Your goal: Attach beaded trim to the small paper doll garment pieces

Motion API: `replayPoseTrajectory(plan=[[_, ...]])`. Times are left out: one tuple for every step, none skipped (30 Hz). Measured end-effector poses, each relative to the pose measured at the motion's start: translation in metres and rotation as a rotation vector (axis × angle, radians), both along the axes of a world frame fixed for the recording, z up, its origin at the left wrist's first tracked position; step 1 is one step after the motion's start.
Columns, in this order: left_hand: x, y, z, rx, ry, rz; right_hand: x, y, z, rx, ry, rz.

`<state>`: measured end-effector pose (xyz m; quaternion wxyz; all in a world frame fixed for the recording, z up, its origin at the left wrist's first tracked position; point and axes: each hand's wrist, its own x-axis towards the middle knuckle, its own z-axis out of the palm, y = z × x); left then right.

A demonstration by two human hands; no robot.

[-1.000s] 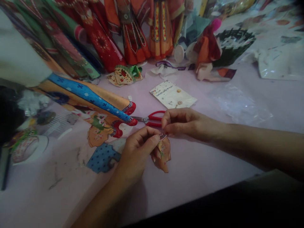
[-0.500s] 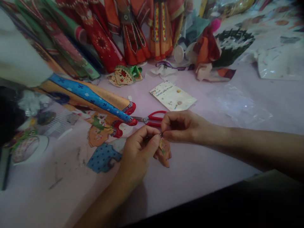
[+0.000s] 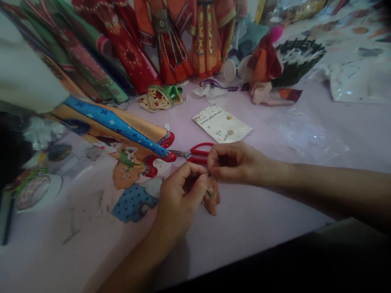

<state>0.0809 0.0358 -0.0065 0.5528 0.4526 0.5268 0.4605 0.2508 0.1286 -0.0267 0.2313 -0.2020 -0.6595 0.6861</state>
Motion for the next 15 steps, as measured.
replayPoseTrajectory(plan=[[-0.0007,0.0005,-0.0001,-0.008,-0.009,-0.002,0.0000,0.0001,0.0004,0.008,-0.002,-0.001],[-0.0017,0.0009,-0.0005,-0.018,-0.020,-0.004,-0.0001,0.0002,0.0007,0.016,-0.003,-0.003],[-0.0029,0.0014,-0.0013,-0.030,-0.031,-0.005,-0.0002,0.0002,0.0011,0.024,-0.004,-0.006],[-0.0042,0.0018,-0.0024,-0.045,-0.044,-0.003,-0.0002,0.0001,0.0015,0.029,-0.002,-0.010],[-0.0056,0.0022,-0.0039,-0.062,-0.058,0.001,-0.0002,0.0000,0.0018,0.031,0.001,-0.013],[-0.0068,0.0025,-0.0054,-0.078,-0.073,0.007,-0.0001,-0.0001,0.0022,0.030,0.001,-0.014],[-0.0078,0.0027,-0.0069,-0.094,-0.088,0.011,0.0000,-0.0003,0.0024,0.028,-0.001,-0.012],[-0.0085,0.0029,-0.0082,-0.108,-0.101,0.014,0.0001,-0.0005,0.0027,0.025,-0.006,-0.010],[-0.0089,0.0031,-0.0090,-0.119,-0.108,0.018,0.0003,-0.0006,0.0029,0.024,-0.012,-0.007],[-0.0090,0.0032,-0.0094,-0.124,-0.107,0.023,0.0005,-0.0007,0.0031,0.023,-0.017,-0.007],[-0.0087,0.0033,-0.0093,-0.120,-0.099,0.029,0.0006,-0.0008,0.0033,0.022,-0.020,-0.008],[-0.0081,0.0032,-0.0085,-0.108,-0.082,0.033,0.0007,-0.0007,0.0034,0.021,-0.022,-0.012],[-0.0072,0.0031,-0.0072,-0.091,-0.061,0.034,0.0007,-0.0006,0.0036,0.021,-0.025,-0.018],[-0.0060,0.0029,-0.0056,-0.068,-0.040,0.035,0.0006,-0.0004,0.0037,0.022,-0.031,-0.023],[-0.0046,0.0025,-0.0038,-0.047,-0.022,0.031,0.0004,-0.0003,0.0038,0.024,-0.039,-0.027]])
